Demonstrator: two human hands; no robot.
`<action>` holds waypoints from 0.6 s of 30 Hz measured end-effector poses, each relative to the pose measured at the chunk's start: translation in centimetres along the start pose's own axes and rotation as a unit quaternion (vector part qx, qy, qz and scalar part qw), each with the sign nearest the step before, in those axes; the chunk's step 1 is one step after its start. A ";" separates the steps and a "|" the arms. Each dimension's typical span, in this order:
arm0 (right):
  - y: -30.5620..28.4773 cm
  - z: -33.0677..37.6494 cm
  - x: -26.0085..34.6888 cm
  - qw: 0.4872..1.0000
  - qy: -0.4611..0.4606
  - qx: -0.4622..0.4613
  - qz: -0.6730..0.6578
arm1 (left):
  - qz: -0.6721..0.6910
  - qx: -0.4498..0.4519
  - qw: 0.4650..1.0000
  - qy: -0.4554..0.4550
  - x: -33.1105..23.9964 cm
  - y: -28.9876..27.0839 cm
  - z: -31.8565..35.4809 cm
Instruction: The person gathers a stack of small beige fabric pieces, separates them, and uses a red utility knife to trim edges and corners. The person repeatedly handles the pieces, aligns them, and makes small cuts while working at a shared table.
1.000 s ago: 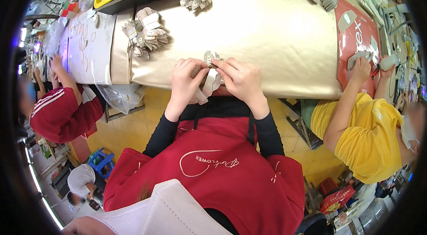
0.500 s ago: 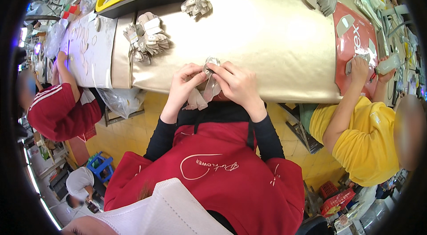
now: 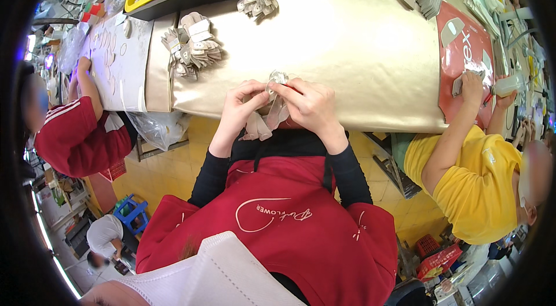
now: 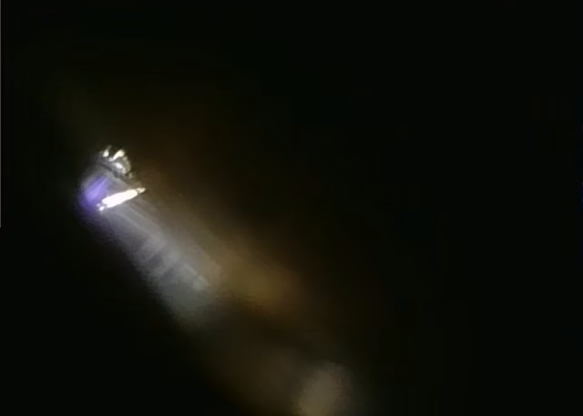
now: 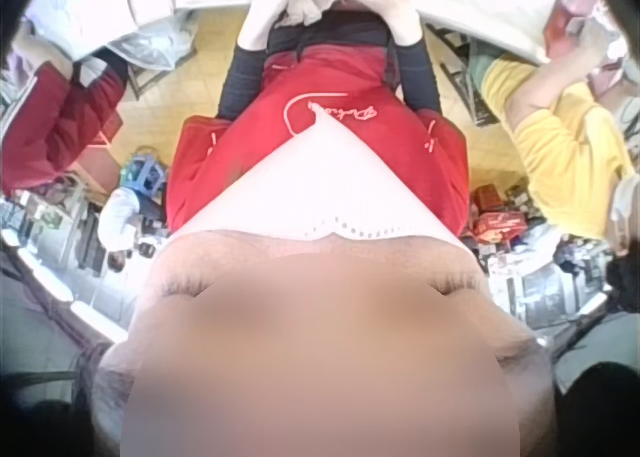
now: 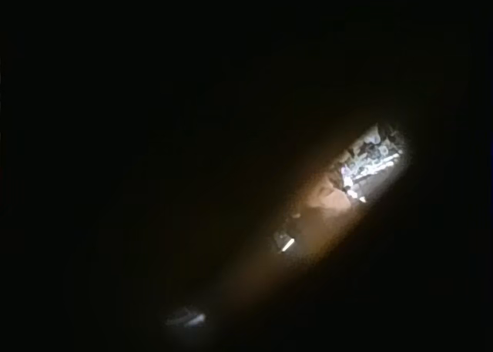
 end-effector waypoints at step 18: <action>0.9 -0.3 0.1 0.998 0.035 0.022 0.037 | 0.030 0.006 1.000 -0.002 -0.1 -0.2 0.0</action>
Point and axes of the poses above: each hand's wrist, its own z-axis away from the middle knuckle, its own y-axis out of the palm, x = y × z, the point moved 10 cm from there along -z, towards the middle knuckle, and after that the axes turned 6 degrees about x, right-handed, at the moved point
